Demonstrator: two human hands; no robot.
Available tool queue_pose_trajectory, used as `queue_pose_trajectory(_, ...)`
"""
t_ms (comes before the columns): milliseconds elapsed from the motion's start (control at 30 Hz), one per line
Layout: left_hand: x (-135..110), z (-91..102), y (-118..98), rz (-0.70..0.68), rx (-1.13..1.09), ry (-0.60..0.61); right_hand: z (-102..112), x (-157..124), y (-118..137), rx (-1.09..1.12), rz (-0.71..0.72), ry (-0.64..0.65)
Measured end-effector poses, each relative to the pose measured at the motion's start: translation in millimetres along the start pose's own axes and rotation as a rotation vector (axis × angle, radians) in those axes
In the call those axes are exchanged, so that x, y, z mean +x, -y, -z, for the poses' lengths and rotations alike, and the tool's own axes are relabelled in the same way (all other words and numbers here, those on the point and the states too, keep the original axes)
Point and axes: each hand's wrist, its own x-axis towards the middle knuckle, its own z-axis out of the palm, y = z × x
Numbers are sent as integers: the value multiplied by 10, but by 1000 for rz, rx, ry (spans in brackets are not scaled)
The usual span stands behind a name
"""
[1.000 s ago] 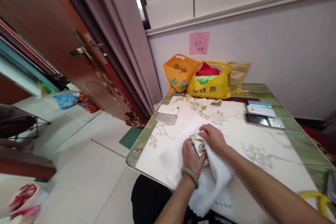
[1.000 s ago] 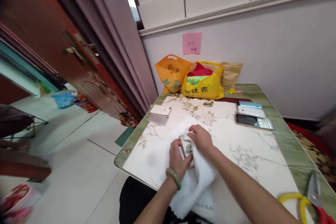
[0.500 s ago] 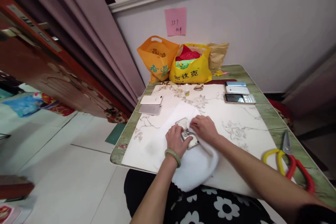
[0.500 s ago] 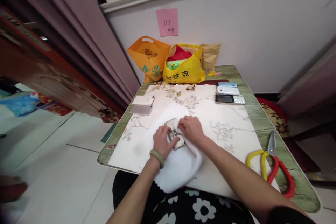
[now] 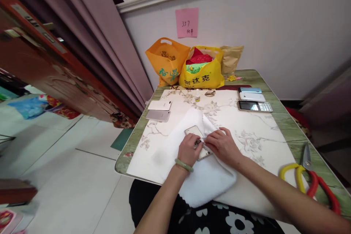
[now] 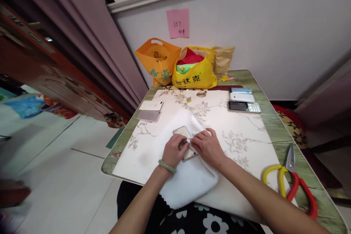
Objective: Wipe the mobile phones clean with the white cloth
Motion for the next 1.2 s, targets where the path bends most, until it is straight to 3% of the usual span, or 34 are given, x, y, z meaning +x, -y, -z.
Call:
queue_pose_trajectory(233, -31, -161, -89, 107, 20, -171, -13, -1, 9, 16, -28, 27)
queue_pose_trajectory(467, -41, -144, -126, 120, 19, -141, -225, 579, -57, 49, -53, 41)
queue_pose_trajectory(567, -45, -120, -121, 144, -18, -142, -265, 664, -68, 73, -47, 41)
queue_pose_trajectory(667, -52, -68, -85, 162, -136, -95, -187, 428, -48, 81, -15, 40)
queue_pose_trajectory(800, -53, 40, 23, 81, -241, 35, -16, -71, -13, 58, 15, 25)
queue_pose_trajectory(867, -46, 82, 86, 48, -273, 99, 17, -186, 1, 52, 41, 26)
queue_pose_trajectory(1000, -18, 109, 186, 11, -321, 160, -62, 24, 6, 12, -29, -11)
queue_pose_trajectory(1100, 8, 105, 225, 44, -350, 166, -165, 329, -7, -24, -113, -19)
queue_pose_trajectory(1200, 39, 117, 234, 68, -368, 171, -221, 441, 28, -51, -145, -34)
